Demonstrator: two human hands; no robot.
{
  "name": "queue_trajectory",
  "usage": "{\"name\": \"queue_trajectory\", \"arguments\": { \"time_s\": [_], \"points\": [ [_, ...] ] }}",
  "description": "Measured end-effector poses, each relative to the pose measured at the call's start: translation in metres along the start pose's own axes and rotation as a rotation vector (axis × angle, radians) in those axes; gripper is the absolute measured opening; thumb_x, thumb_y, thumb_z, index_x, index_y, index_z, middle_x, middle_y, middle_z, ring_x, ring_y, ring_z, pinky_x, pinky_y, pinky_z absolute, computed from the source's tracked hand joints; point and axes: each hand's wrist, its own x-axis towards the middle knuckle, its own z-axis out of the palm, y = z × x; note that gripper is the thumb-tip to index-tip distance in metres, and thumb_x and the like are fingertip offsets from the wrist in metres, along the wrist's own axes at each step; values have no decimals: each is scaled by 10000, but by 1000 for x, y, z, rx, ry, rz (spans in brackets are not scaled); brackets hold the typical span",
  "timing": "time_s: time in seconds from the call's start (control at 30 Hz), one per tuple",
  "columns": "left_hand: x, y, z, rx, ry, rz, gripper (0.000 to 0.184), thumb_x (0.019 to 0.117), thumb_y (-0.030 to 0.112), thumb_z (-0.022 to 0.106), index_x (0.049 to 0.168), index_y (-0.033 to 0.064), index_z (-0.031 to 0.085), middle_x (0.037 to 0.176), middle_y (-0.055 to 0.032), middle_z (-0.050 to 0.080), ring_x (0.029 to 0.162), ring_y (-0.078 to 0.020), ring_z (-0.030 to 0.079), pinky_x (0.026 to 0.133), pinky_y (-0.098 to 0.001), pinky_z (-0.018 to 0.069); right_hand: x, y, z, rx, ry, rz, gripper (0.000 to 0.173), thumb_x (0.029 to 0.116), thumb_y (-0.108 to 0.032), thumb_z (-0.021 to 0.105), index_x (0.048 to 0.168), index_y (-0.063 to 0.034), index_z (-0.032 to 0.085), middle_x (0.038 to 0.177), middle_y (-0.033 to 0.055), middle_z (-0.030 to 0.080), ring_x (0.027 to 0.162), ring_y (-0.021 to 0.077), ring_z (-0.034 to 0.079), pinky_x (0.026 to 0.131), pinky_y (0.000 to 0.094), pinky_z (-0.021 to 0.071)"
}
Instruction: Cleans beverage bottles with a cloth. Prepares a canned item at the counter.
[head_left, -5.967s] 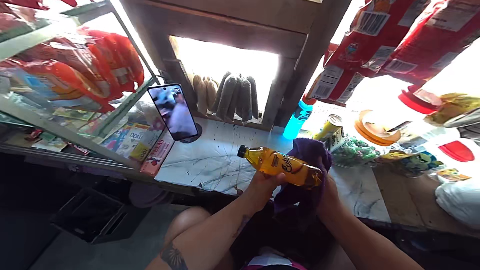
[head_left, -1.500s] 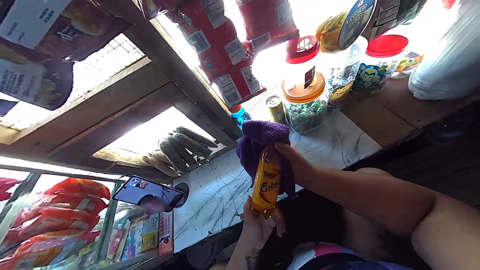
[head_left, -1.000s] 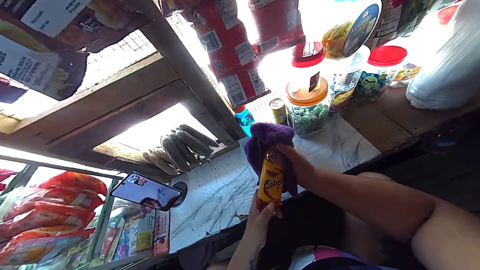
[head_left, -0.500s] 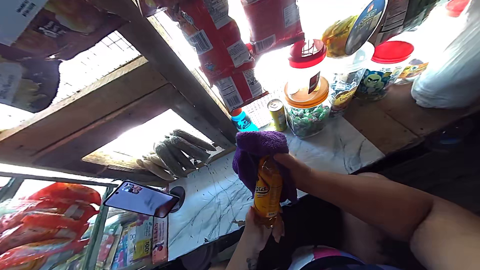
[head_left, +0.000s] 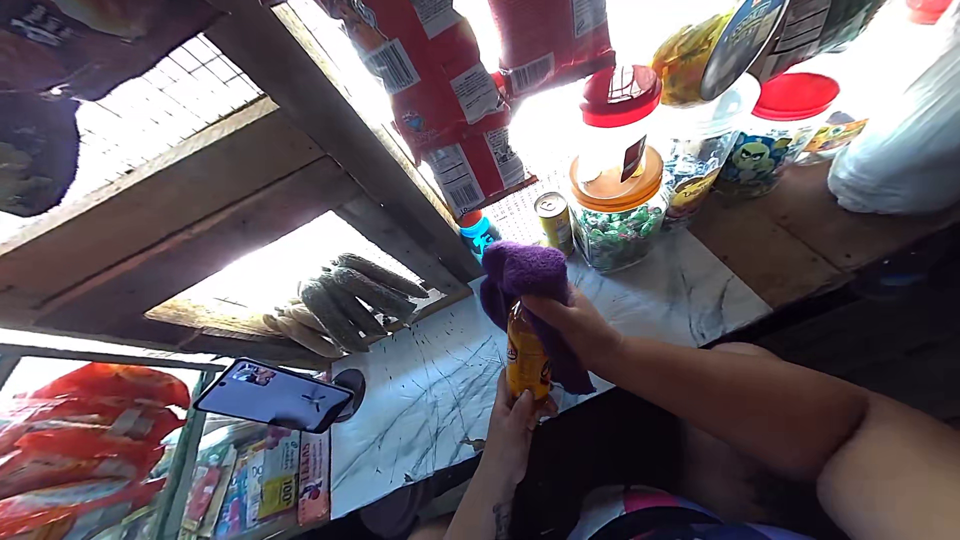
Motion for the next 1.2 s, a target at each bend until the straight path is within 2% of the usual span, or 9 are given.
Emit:
{"name": "queue_trajectory", "arguments": {
  "time_s": [0.2,0.37,0.5,0.6,0.7,0.83,0.97,1.07,1.2],
  "points": [
    [-5,5,-8,-153,-185,24,643,855,649,654,1242,139,595,929,-69,720,741,-131,698,660,-264,588,0,-14,-9,66,63,-186,298,1076,-437,445,1149,-198,607,885,-44,710,796,53,693,727,275,605],
    [-8,5,-13,-268,-233,47,637,832,683,655,1169,144,700,904,-51,726,754,-131,696,701,-277,583,7,-27,-24,121,66,-221,469,1062,-604,286,1248,-299,589,1096,-104,695,1030,-5,654,864,258,581],
    [-8,11,-15,-351,-245,104,638,820,707,646,1173,179,712,905,-31,731,769,-131,701,712,-290,583,-16,-8,-16,-200,-163,-27,601,1035,-648,304,1257,-155,567,1010,-58,690,966,21,660,849,273,574],
    [-12,15,-9,-378,-176,111,605,803,694,673,1135,193,750,977,-36,758,855,-134,728,762,-302,602,-39,12,-1,-385,-487,-18,426,1059,-370,460,1238,3,562,1004,-47,676,935,-20,642,875,235,552],
    [-16,14,-1,-255,-31,142,590,812,633,706,1191,183,669,1033,-11,753,924,-108,728,814,-287,606,-42,28,4,-425,-501,-69,330,990,-253,645,1167,23,607,965,-14,698,892,2,664,864,248,572],
    [-16,4,1,127,-1,147,946,850,657,664,1439,25,279,1149,49,661,1012,-49,674,875,-272,589,-36,16,0,-295,-345,103,294,861,-166,765,1111,-65,647,944,-47,725,901,31,692,859,262,586],
    [-12,-1,3,60,-156,156,752,898,551,677,1383,84,342,1083,53,695,918,-80,702,812,-295,610,-35,16,-4,-177,-257,88,333,789,-97,793,1092,-83,656,908,-19,738,853,76,708,805,290,603],
    [-8,-1,5,68,-216,169,754,909,439,732,1393,61,294,1060,33,698,901,-101,710,833,-320,609,-30,17,-7,-125,-171,85,437,781,-238,848,1145,-119,639,935,-3,734,850,104,711,779,320,611],
    [-1,-2,4,85,-179,146,592,1021,326,584,1441,33,286,1080,-2,694,886,-121,709,832,-317,601,-25,17,-9,-103,-115,54,437,796,-274,851,1154,-142,639,950,0,732,851,108,709,775,327,610]
  ]
}}
